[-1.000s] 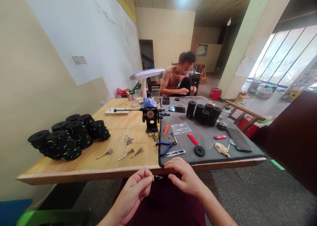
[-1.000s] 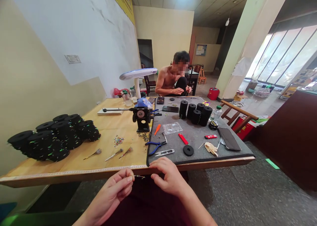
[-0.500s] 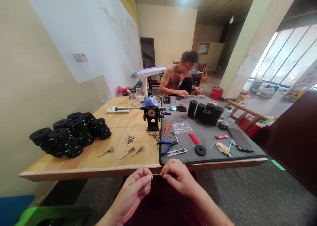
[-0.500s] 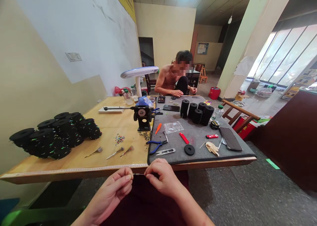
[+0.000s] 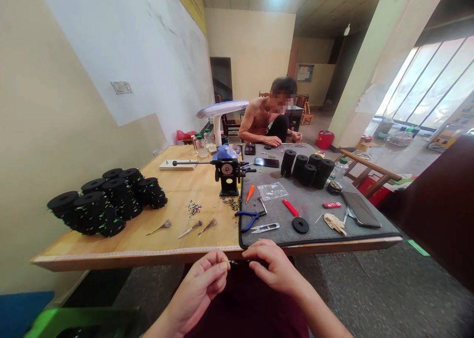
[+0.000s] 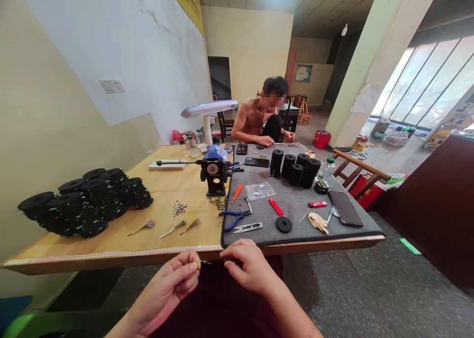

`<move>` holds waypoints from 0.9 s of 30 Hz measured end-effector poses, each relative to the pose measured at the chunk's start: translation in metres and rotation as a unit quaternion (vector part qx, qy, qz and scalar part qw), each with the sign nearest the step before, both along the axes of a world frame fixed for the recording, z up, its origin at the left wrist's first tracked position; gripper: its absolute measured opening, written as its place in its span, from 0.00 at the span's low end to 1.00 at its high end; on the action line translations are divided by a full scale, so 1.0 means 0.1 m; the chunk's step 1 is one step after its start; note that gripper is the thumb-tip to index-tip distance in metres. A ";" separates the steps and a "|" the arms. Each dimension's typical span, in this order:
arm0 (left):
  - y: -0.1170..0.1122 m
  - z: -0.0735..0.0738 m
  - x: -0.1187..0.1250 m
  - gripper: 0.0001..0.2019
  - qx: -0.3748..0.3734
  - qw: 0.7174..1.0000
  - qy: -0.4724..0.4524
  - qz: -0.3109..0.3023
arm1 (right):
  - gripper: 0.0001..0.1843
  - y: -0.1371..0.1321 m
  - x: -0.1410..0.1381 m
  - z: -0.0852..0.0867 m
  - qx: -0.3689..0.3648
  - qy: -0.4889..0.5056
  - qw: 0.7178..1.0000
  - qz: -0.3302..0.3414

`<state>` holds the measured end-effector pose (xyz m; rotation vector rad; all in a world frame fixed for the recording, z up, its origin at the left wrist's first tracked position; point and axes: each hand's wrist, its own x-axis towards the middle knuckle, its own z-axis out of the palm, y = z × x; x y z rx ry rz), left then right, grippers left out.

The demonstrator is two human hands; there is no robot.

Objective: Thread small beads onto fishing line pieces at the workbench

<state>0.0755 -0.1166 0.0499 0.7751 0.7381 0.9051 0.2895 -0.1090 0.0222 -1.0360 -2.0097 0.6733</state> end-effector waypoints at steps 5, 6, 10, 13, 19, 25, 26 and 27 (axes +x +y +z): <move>0.01 0.01 0.01 0.12 0.006 1.000 0.006 -0.005 | 0.15 -0.01 -0.16 0.11 0.007 0.039 0.999 0.025; 0.01 0.01 0.01 0.12 0.006 1.000 0.006 -0.006 | 0.14 0.00 -0.20 0.12 0.007 0.046 0.999 0.027; 0.01 0.02 0.00 0.13 0.000 1.000 0.005 -0.002 | 0.11 0.03 -0.31 0.12 0.007 0.061 0.998 0.026; 0.01 0.01 0.00 0.13 -0.005 1.000 0.002 0.003 | 0.10 0.03 -0.33 0.09 0.003 0.070 0.997 0.022; 0.00 0.01 -0.01 0.12 -0.011 1.000 -0.014 0.005 | 0.09 0.02 -0.30 0.03 -0.012 0.081 0.997 0.014; 0.00 0.03 -0.03 0.12 -0.017 1.000 -0.018 0.005 | 0.07 0.00 -0.21 -0.08 -0.037 0.072 0.997 -0.017; 0.01 0.02 -0.03 0.12 -0.017 1.000 -0.017 0.004 | 0.07 0.00 -0.20 -0.10 -0.039 0.069 0.997 -0.021; 0.01 0.02 -0.03 0.12 -0.018 1.000 -0.017 0.004 | 0.07 0.00 -0.19 -0.11 -0.039 0.066 0.997 -0.024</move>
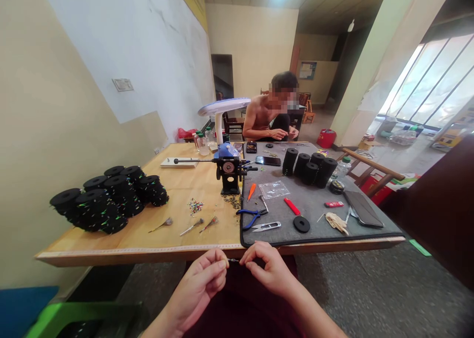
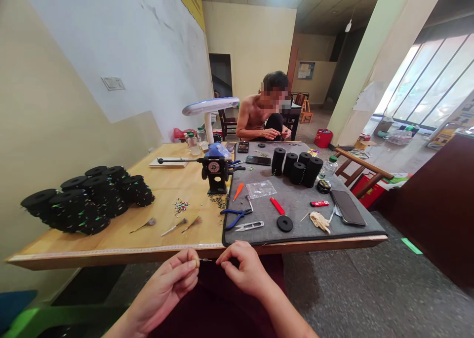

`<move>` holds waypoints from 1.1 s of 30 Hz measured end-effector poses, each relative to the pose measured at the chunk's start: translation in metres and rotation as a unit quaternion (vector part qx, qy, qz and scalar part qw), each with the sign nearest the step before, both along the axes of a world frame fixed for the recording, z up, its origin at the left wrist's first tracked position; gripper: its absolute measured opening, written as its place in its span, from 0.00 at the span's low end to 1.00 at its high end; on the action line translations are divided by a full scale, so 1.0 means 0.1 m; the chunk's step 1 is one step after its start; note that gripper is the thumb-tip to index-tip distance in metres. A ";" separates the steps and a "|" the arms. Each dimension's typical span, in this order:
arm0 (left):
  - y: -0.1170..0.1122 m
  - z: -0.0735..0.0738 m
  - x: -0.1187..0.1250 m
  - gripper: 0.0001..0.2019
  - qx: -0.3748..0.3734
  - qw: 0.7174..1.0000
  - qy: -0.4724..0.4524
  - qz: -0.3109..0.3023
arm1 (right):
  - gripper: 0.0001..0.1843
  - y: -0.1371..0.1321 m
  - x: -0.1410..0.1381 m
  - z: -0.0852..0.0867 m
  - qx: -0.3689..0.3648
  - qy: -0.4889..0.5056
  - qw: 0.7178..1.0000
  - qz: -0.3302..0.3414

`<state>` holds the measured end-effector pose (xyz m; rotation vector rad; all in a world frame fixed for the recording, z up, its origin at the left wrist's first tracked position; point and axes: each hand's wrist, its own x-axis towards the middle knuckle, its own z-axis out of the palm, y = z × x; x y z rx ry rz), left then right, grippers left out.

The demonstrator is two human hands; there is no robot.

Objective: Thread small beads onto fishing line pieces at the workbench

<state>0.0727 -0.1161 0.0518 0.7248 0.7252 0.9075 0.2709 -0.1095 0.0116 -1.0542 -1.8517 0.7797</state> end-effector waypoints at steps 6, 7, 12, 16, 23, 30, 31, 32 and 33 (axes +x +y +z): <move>0.01 -0.01 0.01 0.12 0.000 1.000 0.002 -0.002 | 0.09 0.02 0.03 0.03 0.010 -0.004 1.000 0.013; 0.01 -0.01 0.01 0.12 0.001 1.000 0.004 -0.002 | 0.10 0.02 0.02 0.05 0.015 -0.005 1.000 0.018; 0.01 -0.03 -0.01 0.12 0.008 1.000 0.006 -0.004 | 0.11 0.03 -0.07 0.16 0.025 -0.012 0.999 0.028; 0.01 -0.03 -0.02 0.11 0.007 1.000 0.002 -0.006 | 0.09 0.04 -0.18 0.20 0.037 -0.004 0.999 0.032; 0.01 -0.04 -0.01 0.11 0.004 1.000 -0.007 -0.006 | 0.09 0.07 -0.21 0.16 0.033 -0.001 0.999 0.024; 0.02 -0.05 -0.03 0.11 0.002 1.000 -0.013 0.003 | 0.09 0.05 -0.12 0.10 0.006 -0.004 1.000 0.023; 0.02 -0.05 -0.03 0.11 0.000 1.000 -0.013 0.002 | 0.09 0.04 -0.10 0.08 0.003 -0.006 1.000 0.019; 0.03 -0.05 -0.03 0.11 -0.001 1.000 -0.013 0.000 | 0.09 0.04 -0.09 0.06 0.000 -0.008 1.000 0.015; 0.03 -0.05 -0.03 0.11 -0.002 1.000 -0.012 -0.001 | 0.08 0.04 -0.07 0.05 -0.002 -0.008 1.000 0.012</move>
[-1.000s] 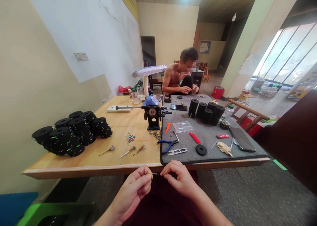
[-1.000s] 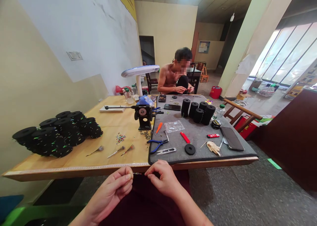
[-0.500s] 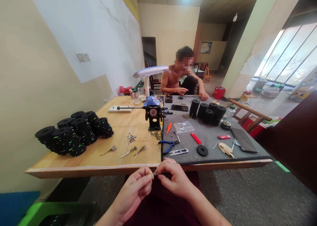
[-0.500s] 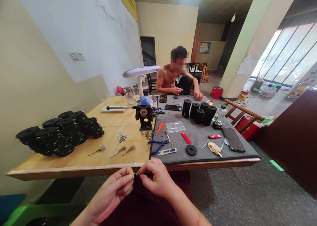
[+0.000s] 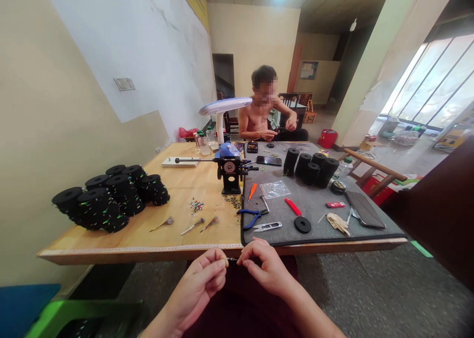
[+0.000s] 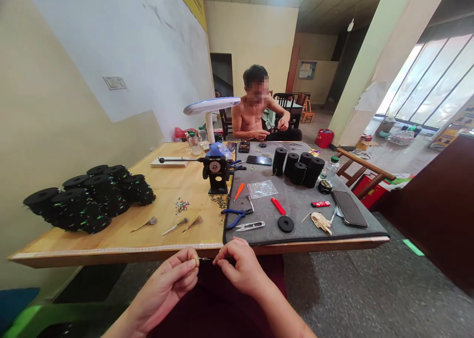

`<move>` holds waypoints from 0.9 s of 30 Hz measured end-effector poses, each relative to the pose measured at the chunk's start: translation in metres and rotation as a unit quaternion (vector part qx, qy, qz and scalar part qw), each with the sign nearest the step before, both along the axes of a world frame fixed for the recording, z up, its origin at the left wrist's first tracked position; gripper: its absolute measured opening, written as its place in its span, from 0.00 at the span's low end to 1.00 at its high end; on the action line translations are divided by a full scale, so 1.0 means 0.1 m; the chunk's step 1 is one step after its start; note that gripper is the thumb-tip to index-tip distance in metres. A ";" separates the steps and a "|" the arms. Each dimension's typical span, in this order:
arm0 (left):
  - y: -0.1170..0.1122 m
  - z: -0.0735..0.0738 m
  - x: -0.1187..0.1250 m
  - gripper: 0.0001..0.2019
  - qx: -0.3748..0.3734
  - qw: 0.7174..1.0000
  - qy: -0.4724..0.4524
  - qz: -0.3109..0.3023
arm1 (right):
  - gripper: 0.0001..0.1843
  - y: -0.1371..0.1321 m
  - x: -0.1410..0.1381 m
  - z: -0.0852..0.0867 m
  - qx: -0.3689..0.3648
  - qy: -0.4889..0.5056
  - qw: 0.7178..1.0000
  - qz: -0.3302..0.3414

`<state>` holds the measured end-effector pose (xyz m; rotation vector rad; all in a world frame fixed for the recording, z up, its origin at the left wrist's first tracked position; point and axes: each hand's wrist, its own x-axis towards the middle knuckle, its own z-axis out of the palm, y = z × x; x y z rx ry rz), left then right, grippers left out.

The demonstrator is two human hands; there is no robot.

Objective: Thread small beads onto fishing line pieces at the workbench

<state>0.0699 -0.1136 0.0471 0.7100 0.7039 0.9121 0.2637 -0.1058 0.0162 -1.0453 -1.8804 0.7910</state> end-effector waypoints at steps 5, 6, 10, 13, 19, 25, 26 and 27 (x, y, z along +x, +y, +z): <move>-0.01 0.01 0.02 0.12 0.001 1.000 0.009 -0.010 | 0.08 -0.02 0.04 0.01 -0.002 -0.001 1.000 0.000; -0.01 0.01 0.02 0.12 0.001 1.000 0.010 -0.010 | 0.08 -0.02 0.03 0.04 0.001 -0.002 1.000 0.003; -0.01 0.01 0.03 0.11 0.001 1.000 0.013 -0.012 | 0.09 -0.01 -0.04 0.12 0.018 0.001 1.000 0.014; -0.01 -0.01 0.02 0.12 0.001 1.000 0.010 -0.013 | 0.08 0.01 -0.10 0.14 0.031 0.006 0.999 0.020; -0.02 -0.04 0.00 0.11 -0.003 1.000 0.005 -0.009 | 0.09 0.03 -0.16 0.09 0.041 0.012 0.999 0.018; 0.01 -0.05 -0.02 0.11 -0.002 1.000 -0.013 -0.005 | 0.10 0.03 -0.12 0.08 0.030 0.014 0.999 0.015; 0.01 -0.05 -0.02 0.11 -0.003 1.000 -0.013 -0.004 | 0.10 0.03 -0.11 0.08 0.024 0.012 1.000 0.014; 0.01 -0.05 -0.02 0.11 -0.005 1.000 -0.013 -0.004 | 0.10 0.02 -0.10 0.07 0.018 0.009 1.000 0.013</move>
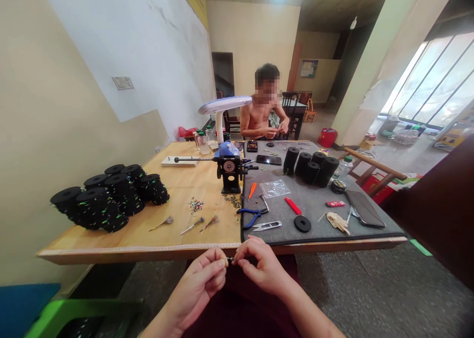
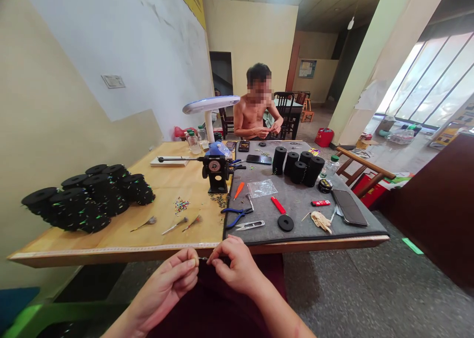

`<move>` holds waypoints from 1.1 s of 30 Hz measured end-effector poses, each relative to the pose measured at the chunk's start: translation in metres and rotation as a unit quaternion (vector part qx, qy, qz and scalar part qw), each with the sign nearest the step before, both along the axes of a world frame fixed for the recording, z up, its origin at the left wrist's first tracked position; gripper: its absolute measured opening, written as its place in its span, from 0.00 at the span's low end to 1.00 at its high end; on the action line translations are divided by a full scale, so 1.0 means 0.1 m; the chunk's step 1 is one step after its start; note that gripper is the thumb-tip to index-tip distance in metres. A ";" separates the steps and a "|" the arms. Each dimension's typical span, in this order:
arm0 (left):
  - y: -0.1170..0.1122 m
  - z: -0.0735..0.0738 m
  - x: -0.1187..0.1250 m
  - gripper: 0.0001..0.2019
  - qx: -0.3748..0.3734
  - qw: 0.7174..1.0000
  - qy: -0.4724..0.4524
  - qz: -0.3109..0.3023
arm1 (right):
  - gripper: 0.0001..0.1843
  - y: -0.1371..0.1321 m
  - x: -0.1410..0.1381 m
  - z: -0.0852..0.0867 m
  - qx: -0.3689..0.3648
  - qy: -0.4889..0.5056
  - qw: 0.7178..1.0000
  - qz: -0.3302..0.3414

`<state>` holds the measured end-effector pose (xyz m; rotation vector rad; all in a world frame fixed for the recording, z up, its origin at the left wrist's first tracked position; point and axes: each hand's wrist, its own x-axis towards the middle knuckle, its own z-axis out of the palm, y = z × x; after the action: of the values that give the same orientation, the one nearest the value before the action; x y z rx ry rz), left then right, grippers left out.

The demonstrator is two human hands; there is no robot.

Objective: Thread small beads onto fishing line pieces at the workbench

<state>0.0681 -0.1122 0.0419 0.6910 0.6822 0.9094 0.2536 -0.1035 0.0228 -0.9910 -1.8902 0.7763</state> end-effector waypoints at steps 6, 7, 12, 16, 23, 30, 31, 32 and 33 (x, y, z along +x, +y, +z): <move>-0.02 0.04 0.01 0.11 -0.006 1.000 0.004 -0.002 | 0.08 -0.02 0.06 -0.06 -0.016 -0.008 1.000 -0.013; -0.02 0.04 0.02 0.11 -0.008 1.000 0.006 -0.004 | 0.09 -0.02 0.07 -0.06 -0.016 -0.007 1.000 -0.012; -0.02 0.06 0.04 0.11 -0.007 1.000 0.016 -0.006 | 0.11 -0.03 0.05 0.02 0.004 -0.003 1.000 0.009; -0.02 0.03 0.04 0.12 -0.001 1.000 0.019 -0.009 | 0.06 0.00 -0.02 0.05 0.017 -0.003 1.000 0.011; 0.00 0.00 0.02 0.12 0.000 1.000 0.019 -0.011 | 0.06 0.04 -0.06 0.01 0.012 -0.001 1.000 0.012; 0.00 0.01 0.02 0.11 -0.008 1.000 0.004 -0.005 | 0.06 0.01 -0.01 0.00 0.004 -0.013 1.000 0.007; 0.00 0.01 0.02 0.11 -0.008 1.000 0.005 -0.005 | 0.06 0.01 0.00 -0.01 0.002 -0.013 1.000 0.004; 0.00 0.02 0.02 0.11 -0.007 1.000 0.007 -0.006 | 0.06 0.01 0.01 -0.02 0.000 -0.013 1.000 0.001; 0.00 0.02 0.01 0.11 -0.007 1.000 0.009 -0.007 | 0.06 0.01 0.01 -0.04 -0.002 -0.014 1.000 -0.002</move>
<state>0.0695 -0.1123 0.0436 0.6923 0.6976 0.8854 0.2549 -0.1029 0.0192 -1.0122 -1.9110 0.7685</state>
